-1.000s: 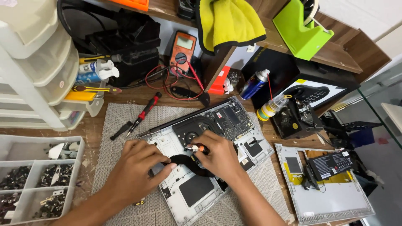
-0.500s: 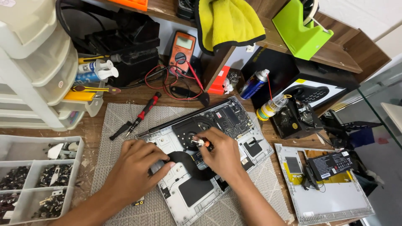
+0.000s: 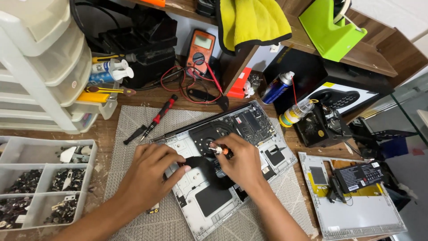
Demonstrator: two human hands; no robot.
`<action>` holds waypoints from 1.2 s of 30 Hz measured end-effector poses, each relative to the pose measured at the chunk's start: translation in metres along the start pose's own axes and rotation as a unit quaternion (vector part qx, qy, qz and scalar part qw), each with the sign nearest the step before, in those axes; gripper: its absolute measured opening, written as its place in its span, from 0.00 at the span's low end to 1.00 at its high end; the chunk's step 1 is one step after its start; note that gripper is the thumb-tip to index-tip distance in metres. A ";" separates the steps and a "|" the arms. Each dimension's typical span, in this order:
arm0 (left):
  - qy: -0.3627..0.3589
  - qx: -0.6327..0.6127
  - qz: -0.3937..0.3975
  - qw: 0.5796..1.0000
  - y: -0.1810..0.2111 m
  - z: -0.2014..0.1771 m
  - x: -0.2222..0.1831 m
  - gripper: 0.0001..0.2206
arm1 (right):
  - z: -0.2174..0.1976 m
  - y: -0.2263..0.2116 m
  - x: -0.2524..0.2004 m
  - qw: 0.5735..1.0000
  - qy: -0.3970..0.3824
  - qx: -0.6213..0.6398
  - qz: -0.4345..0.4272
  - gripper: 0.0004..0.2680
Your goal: Disassembling laptop components and organizing the resulting screws and parts into a partitioned tray.
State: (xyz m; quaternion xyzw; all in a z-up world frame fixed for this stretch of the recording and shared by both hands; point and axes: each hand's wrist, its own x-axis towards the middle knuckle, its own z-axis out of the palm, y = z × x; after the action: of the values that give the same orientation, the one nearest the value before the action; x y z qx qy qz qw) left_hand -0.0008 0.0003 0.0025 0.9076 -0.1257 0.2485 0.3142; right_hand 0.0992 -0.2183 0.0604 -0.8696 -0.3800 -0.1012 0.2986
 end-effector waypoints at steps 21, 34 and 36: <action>0.079 -0.061 -0.074 0.992 0.005 -0.008 0.003 0.13 | 0.002 -0.002 -0.003 0.992 -0.028 0.031 -0.118 0.10; -0.370 0.225 -0.132 0.892 0.014 -0.083 0.021 0.42 | 0.007 -0.009 -0.006 0.984 -0.063 0.036 -0.164 0.08; -0.409 0.225 -0.137 0.874 0.013 -0.083 0.019 0.52 | 0.008 -0.009 -0.007 0.982 -0.064 0.038 -0.173 0.10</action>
State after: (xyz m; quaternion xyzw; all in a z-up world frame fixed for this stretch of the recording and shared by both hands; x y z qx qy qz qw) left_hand -0.0204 0.0416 0.0756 0.9825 -0.0584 -0.1689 0.0531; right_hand 0.0875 -0.2127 0.0556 -0.7834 -0.5465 -0.0809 0.2847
